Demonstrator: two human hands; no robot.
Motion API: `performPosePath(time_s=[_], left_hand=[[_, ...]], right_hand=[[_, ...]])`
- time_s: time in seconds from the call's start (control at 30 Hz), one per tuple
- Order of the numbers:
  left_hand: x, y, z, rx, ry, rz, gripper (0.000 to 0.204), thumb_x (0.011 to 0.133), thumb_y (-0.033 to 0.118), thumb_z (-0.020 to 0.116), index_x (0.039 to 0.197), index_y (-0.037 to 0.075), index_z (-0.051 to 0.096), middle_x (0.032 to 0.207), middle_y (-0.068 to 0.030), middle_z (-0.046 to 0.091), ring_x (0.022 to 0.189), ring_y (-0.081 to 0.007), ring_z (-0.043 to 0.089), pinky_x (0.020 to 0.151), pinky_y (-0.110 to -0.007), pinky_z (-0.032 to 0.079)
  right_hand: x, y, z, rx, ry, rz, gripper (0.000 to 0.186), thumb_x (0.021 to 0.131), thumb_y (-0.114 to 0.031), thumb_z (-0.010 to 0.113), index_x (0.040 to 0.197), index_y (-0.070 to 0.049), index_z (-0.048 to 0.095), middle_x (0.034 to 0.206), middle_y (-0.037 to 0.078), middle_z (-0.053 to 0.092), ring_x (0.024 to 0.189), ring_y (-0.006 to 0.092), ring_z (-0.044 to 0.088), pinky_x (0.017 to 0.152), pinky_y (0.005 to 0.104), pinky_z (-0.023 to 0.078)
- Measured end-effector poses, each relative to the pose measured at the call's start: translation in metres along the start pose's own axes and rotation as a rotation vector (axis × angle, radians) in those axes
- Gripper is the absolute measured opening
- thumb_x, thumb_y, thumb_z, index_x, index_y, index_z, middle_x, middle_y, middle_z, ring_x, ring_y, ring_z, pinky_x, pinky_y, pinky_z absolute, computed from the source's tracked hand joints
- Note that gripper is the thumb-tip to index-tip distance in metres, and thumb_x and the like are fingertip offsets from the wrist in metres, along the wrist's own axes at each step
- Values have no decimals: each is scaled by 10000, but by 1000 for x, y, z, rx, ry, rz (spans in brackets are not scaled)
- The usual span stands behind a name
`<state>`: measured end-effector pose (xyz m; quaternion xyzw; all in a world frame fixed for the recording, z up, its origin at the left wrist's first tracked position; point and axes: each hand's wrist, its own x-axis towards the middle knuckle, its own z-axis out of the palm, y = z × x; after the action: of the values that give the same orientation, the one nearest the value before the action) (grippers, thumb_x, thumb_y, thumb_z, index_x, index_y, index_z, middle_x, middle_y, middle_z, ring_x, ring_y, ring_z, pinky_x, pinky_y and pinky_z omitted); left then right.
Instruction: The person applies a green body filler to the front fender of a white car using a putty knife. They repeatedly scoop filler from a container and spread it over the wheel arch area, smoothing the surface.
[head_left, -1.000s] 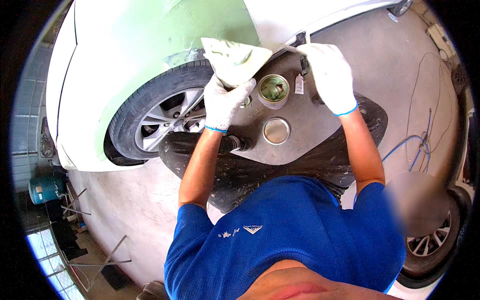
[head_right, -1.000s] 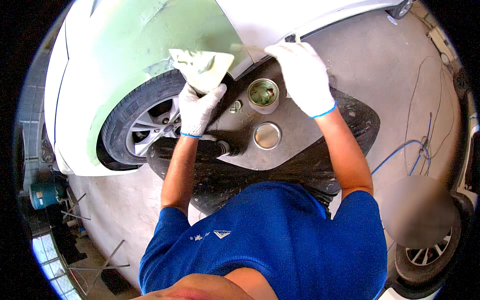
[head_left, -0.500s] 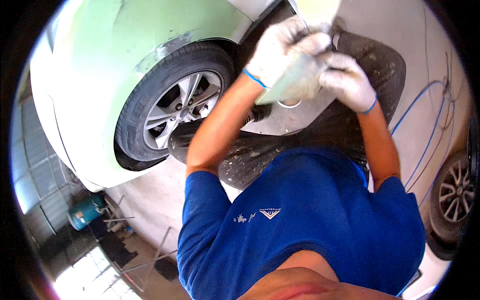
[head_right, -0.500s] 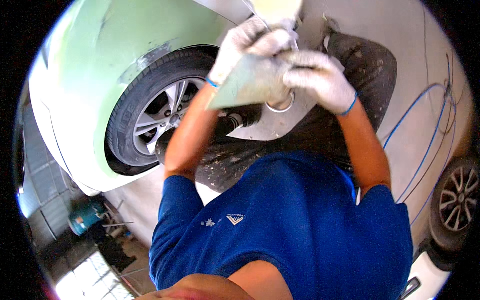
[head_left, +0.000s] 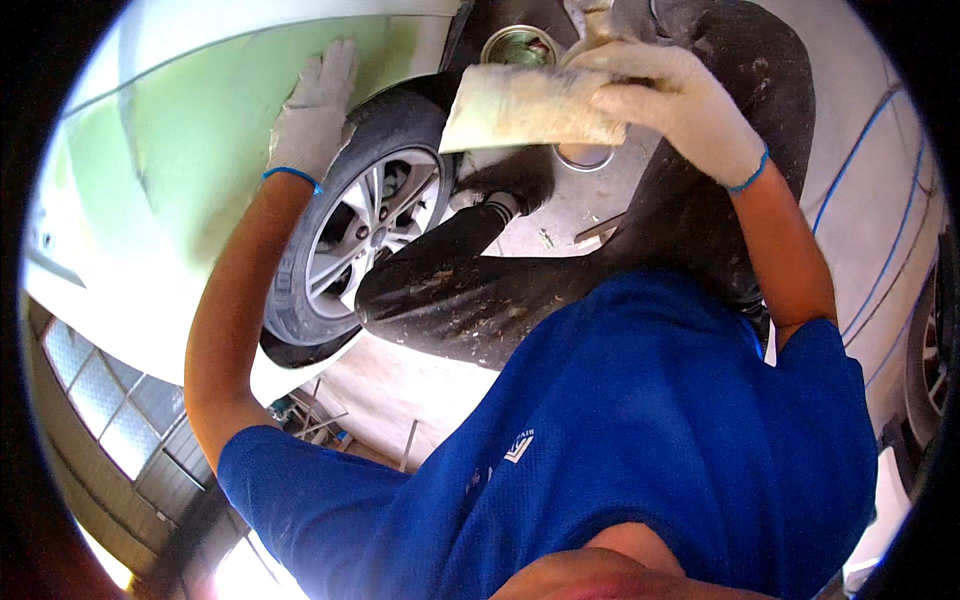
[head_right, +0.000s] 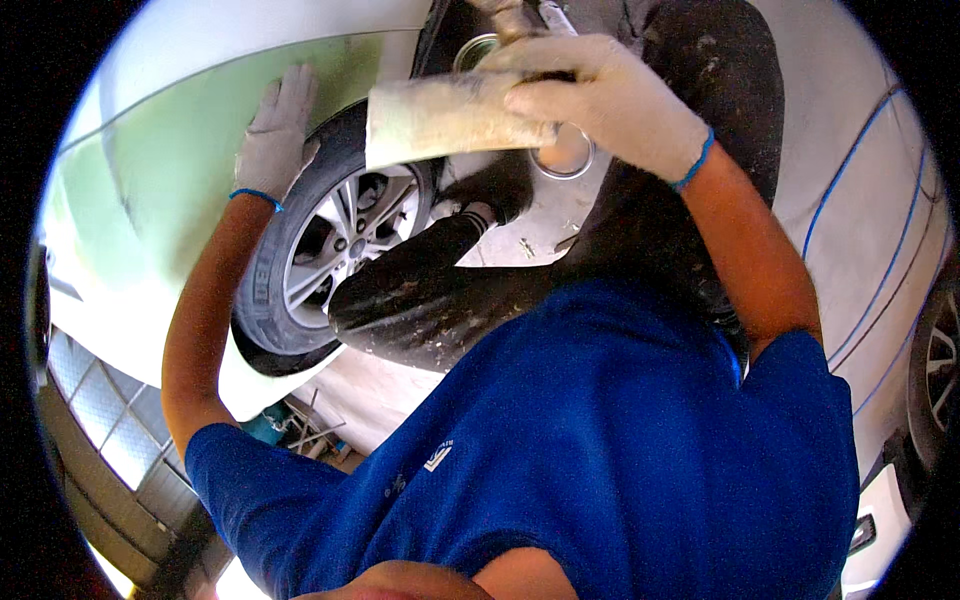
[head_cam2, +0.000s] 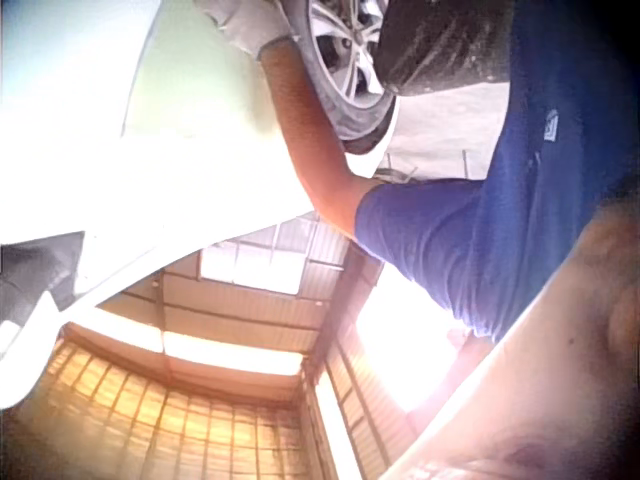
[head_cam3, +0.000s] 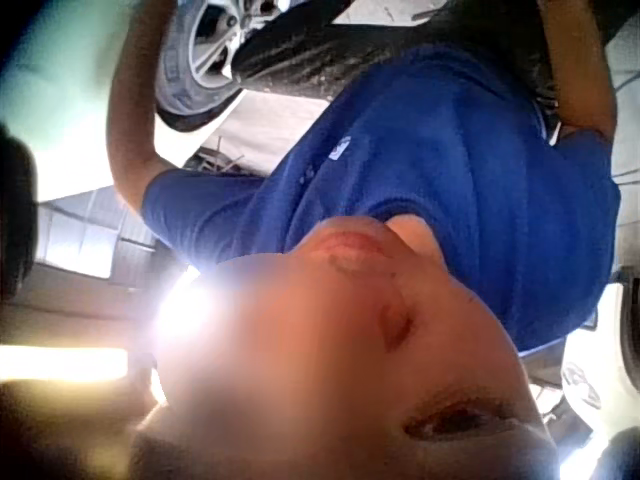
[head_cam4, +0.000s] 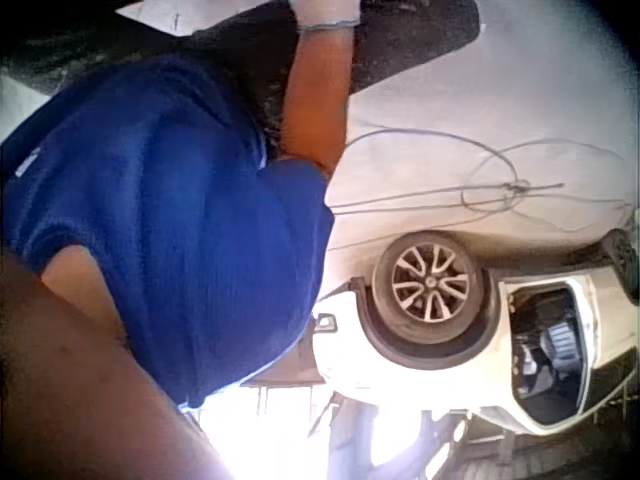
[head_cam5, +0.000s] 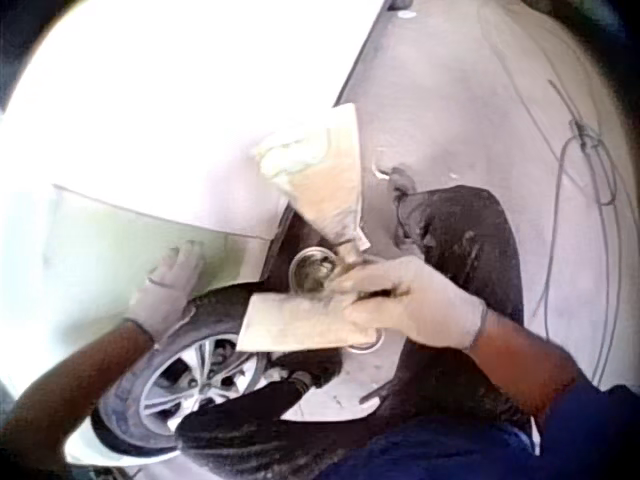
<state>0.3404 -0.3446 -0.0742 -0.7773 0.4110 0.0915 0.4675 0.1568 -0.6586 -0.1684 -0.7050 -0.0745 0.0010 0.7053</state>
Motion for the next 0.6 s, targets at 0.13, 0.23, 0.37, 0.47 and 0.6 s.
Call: performPosePath(time_s=[0.13, 0.23, 0.37, 0.47, 0.6], left_hand=[[31, 12, 4, 215, 24, 69, 902, 746, 345, 737, 1481, 22, 324, 1579, -105, 234, 1404, -286, 277, 1185, -332, 219], [54, 23, 7, 524, -9, 140, 802, 829, 352, 615, 1499, 38, 307, 1580, -95, 249, 1417, -289, 258, 1173, -372, 187], [82, 38, 12, 747, -28, 216, 707, 896, 307, 502, 1513, 39, 283, 1590, -93, 239, 1443, -285, 221, 1164, -407, 176], [109, 49, 33, 502, -90, 207, 930, 793, 317, 673, 1529, 19, 189, 1616, -120, 139, 1495, -259, 95, 1225, -338, 68], [120, 51, 42, 591, -37, 264, 664, 920, 192, 430, 1532, 47, 219, 1600, -92, 211, 1472, -266, 178, 1209, -416, 102]], right_hand=[[-7, -7, -1, 22, 6, 104, 298, 905, -147, 628, 1165, -12, 680, 932, 70, 702, 831, 121, 643, 787, 259, 534], [-9, -5, -4, 57, 26, 79, 298, 906, -150, 629, 1165, -11, 682, 921, 79, 701, 813, 118, 639, 765, 254, 532], [-9, -16, -10, 78, 11, 93, 273, 889, -121, 622, 1122, 2, 690, 934, 97, 700, 858, 135, 634, 795, 262, 513], [-8, -22, -13, 162, -24, 60, 253, 875, -97, 612, 1092, 6, 693, 953, 108, 699, 903, 159, 630, 837, 284, 499], [-10, -12, -13, 115, 2, -56, 242, 872, -90, 606, 1081, -4, 695, 965, 111, 695, 927, 182, 630, 870, 311, 493]])
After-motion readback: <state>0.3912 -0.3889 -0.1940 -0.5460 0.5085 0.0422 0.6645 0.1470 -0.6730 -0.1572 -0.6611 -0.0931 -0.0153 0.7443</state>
